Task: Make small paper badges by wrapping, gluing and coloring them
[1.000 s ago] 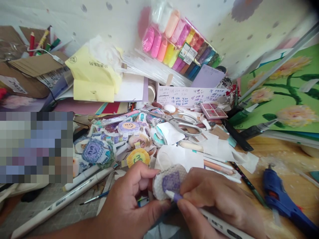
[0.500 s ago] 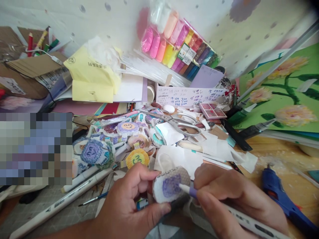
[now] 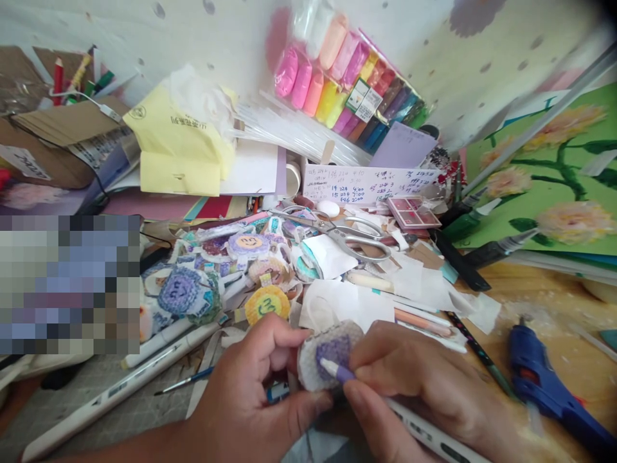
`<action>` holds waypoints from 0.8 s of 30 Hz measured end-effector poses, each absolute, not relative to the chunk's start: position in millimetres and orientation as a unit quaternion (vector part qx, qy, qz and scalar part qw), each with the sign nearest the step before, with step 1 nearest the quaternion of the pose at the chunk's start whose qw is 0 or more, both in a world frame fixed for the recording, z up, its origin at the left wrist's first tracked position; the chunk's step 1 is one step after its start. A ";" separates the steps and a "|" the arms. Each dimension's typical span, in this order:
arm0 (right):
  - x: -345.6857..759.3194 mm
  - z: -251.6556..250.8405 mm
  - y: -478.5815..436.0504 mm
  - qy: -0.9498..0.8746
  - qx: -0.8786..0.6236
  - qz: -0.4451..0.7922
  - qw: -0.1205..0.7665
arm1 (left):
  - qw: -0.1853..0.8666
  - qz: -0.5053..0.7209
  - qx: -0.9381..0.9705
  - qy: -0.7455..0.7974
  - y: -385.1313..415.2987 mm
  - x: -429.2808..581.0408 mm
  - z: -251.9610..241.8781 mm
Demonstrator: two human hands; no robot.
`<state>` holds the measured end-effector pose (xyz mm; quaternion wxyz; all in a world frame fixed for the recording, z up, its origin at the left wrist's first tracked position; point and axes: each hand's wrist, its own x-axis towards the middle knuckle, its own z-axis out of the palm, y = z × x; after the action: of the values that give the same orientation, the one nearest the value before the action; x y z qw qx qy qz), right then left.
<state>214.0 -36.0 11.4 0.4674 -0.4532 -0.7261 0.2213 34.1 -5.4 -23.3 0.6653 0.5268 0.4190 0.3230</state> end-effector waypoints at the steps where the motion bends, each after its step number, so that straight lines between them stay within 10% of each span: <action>1: 214.5 11.7 -35.6 -0.728 -0.454 0.222 0.463 | 0.667 0.324 0.524 0.419 -5.3 33.9 -23.7; 24: 219.6 17.0 -39.4 -0.711 -0.488 0.191 0.469 | 0.678 0.344 0.479 0.440 -6.2 35.5 -15.7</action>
<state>219.6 -39.4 17.0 0.4688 -0.4883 -0.7108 0.1914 35.5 -6.2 -15.7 0.6778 0.4788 0.4395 0.3437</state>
